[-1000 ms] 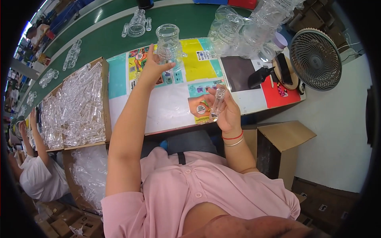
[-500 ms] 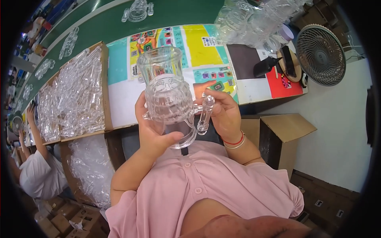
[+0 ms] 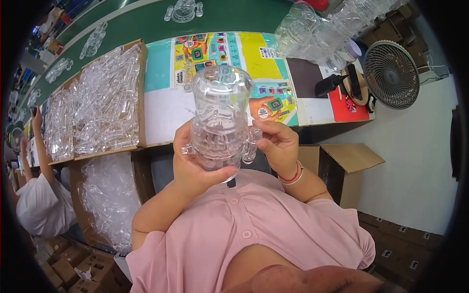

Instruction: Inspecting, cleaning with an air blower, and packing glass light fixture components into plastic bags and boxes.

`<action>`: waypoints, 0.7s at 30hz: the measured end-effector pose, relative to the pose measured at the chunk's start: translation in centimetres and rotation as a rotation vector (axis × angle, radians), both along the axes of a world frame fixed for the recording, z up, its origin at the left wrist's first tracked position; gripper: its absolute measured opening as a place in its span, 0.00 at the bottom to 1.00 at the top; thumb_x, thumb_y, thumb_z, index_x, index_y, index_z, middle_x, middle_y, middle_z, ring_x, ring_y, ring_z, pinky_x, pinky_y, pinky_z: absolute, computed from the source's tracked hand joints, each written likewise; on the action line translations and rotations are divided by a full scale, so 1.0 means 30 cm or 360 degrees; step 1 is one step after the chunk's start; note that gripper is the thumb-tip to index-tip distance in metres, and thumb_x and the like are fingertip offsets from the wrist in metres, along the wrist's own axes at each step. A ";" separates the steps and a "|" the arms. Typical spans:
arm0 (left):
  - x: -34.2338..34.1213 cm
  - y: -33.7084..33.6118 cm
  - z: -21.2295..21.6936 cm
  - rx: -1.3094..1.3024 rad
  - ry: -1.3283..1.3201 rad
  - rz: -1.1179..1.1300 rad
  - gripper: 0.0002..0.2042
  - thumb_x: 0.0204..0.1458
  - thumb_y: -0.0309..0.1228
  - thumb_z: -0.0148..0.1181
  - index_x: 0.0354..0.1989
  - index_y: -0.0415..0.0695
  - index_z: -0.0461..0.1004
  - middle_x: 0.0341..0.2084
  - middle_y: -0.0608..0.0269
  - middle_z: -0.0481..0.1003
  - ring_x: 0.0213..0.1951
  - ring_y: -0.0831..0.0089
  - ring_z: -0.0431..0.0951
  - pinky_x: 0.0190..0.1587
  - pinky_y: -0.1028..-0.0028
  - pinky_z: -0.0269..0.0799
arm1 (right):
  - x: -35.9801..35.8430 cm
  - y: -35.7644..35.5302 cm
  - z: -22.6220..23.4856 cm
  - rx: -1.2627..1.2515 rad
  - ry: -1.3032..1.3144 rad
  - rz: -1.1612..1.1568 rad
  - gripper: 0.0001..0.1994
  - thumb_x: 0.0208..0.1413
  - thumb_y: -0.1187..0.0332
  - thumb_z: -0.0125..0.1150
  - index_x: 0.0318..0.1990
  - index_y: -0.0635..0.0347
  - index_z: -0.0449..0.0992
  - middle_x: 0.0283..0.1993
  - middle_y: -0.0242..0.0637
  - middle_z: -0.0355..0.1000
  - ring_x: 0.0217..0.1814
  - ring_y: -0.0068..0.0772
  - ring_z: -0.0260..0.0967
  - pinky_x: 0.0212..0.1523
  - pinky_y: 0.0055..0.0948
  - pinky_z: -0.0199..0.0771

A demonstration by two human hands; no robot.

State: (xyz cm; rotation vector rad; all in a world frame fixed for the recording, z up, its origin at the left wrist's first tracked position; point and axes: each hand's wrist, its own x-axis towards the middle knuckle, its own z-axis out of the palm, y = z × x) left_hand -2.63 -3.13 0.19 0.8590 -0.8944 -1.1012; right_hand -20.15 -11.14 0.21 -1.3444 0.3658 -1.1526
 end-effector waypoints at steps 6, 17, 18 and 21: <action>0.041 0.018 0.039 0.0055 0.0325 -0.0138 0.47 0.29 0.29 0.76 0.59 0.39 0.49 0.52 0.56 0.62 0.55 0.67 0.64 0.56 0.66 0.60 | 0.009 0.020 -0.016 0.0018 0.0187 0.0114 0.19 0.50 0.72 0.62 0.49 0.69 0.68 0.45 0.44 0.70 0.49 0.35 0.70 0.51 0.33 0.69; 0.054 0.092 0.076 -0.0680 -0.0859 -0.0289 0.43 0.30 0.42 0.73 0.60 0.49 0.59 0.47 0.50 0.64 0.46 0.51 0.67 0.47 0.62 0.66 | -0.014 0.113 0.093 0.0141 0.0255 0.0704 0.25 0.60 0.50 0.36 0.53 0.62 0.60 0.54 0.57 0.63 0.60 0.49 0.59 0.62 0.50 0.50; 0.046 0.097 0.086 -0.0779 -0.0890 -0.0393 0.43 0.29 0.41 0.73 0.60 0.53 0.60 0.44 0.50 0.65 0.42 0.50 0.68 0.42 0.62 0.67 | -0.016 0.108 0.060 0.0079 -0.0197 0.0887 0.19 0.62 0.58 0.38 0.53 0.62 0.61 0.52 0.60 0.64 0.61 0.53 0.58 0.64 0.56 0.43; 0.034 0.125 0.127 -0.0805 -0.0952 -0.0419 0.40 0.29 0.41 0.71 0.58 0.58 0.62 0.36 0.52 0.68 0.32 0.50 0.70 0.33 0.63 0.68 | 0.019 0.134 0.081 0.0007 -0.0321 0.0972 0.23 0.61 0.51 0.35 0.49 0.61 0.64 0.50 0.57 0.66 0.62 0.54 0.55 0.65 0.60 0.27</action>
